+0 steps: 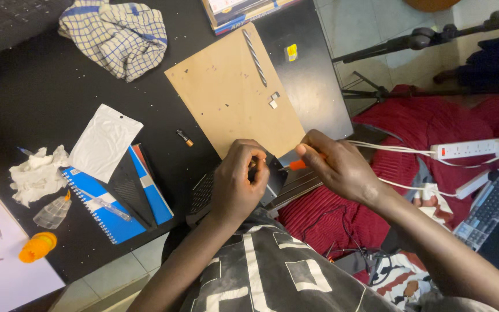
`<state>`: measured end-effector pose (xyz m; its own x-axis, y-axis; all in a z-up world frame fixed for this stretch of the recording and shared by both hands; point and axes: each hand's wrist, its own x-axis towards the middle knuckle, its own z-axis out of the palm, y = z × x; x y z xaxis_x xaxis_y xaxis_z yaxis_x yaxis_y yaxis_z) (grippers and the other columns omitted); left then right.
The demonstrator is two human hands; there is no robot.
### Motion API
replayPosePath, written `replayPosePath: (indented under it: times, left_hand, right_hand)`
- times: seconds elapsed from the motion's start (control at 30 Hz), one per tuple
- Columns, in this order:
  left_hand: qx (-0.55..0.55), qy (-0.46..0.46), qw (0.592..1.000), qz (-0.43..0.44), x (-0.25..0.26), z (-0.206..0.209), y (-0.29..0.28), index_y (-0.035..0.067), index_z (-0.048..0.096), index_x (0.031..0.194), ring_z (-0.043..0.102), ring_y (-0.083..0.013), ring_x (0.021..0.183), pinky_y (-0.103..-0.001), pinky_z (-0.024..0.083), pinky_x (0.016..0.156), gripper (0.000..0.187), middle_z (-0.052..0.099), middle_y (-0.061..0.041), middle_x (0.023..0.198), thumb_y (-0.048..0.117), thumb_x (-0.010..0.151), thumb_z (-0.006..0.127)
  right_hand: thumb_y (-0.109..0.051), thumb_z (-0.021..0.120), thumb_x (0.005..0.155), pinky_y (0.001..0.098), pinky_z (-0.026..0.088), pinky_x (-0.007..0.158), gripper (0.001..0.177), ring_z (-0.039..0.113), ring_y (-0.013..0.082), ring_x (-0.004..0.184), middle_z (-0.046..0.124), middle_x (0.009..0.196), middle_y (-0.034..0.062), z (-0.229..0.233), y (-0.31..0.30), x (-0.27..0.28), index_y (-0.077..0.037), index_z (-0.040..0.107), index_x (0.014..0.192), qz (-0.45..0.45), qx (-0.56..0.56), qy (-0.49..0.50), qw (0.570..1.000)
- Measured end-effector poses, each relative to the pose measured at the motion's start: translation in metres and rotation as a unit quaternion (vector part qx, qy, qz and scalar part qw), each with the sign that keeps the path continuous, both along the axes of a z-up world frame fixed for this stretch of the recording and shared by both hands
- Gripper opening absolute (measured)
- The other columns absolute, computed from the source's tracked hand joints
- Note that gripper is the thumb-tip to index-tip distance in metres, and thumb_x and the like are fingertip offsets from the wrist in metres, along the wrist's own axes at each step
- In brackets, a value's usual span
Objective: The person uses a screwdriver to remove and replace screws from the casing of a black electronic device, handling the small screws and a rectangular cover plate by hand.
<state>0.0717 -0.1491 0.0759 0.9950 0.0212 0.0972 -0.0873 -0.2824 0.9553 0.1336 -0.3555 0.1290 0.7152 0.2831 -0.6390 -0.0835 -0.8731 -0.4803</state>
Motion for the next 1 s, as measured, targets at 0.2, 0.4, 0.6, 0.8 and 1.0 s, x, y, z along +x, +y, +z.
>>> replayPosePath:
  times: [0.2,0.4,0.6,0.8,1.0]
  left_hand:
    - [0.009,0.004,1.000,0.001,-0.001,-0.002,0.001,0.004,0.053,0.097,0.066,-0.0247,0.079,-0.034,0.055,0.069,0.020,0.062,-0.010,0.098,-0.007,0.086,0.065]
    - [0.013,-0.036,0.999,-0.012,-0.002,0.000,0.002,0.004,0.051,0.101,0.067,-0.0258,0.087,-0.035,0.054,0.072,0.024,0.061,-0.010,0.101,-0.007,0.085,0.065]
    - [-0.015,-0.026,1.000,-0.003,-0.003,-0.001,0.001,0.004,0.051,0.100,0.065,-0.0245,0.083,-0.036,0.052,0.070,0.023,0.060,-0.010,0.098,-0.008,0.087,0.065]
    - [-0.007,0.000,1.000,-0.007,-0.003,-0.002,0.001,0.004,0.052,0.099,0.062,-0.0245,0.076,-0.036,0.051,0.067,0.023,0.061,-0.010,0.097,-0.007,0.087,0.067]
    - [-0.013,-0.006,1.000,-0.005,-0.003,0.001,0.002,0.004,0.052,0.099,0.067,-0.0270,0.086,-0.037,0.053,0.070,0.023,0.061,-0.011,0.098,-0.007,0.086,0.067]
  right_hand:
    - [-0.015,0.065,0.098,0.0380,0.058,0.073,0.029,0.070,0.0261,0.090,0.065,0.102,0.0157,0.007,-0.008,-0.004,-0.004,0.048,0.119,0.001,0.292,-0.005,0.956]
    - [-0.024,0.069,0.096,0.0339,0.059,0.072,0.030,0.077,0.0194,0.084,0.077,0.093,0.0091,0.011,0.007,-0.009,-0.011,0.054,0.119,0.016,-0.013,0.001,1.000]
    - [-0.012,0.070,0.087,0.0363,0.062,0.077,0.035,0.075,0.0231,0.097,0.069,0.105,0.0104,0.009,-0.008,-0.010,-0.005,0.053,0.117,0.001,0.148,-0.012,0.989]
    - [-0.022,0.070,0.087,0.0371,0.061,0.084,0.031,0.076,0.0232,0.093,0.072,0.106,0.0087,0.014,0.004,-0.005,-0.012,0.066,0.115,0.090,0.022,0.009,0.996]
    - [-0.022,0.067,0.095,0.0410,0.059,0.081,0.020,0.074,0.0277,0.090,0.073,0.103,0.0081,0.019,0.012,-0.001,-0.013,0.072,0.111,0.127,-0.026,-0.044,0.991]
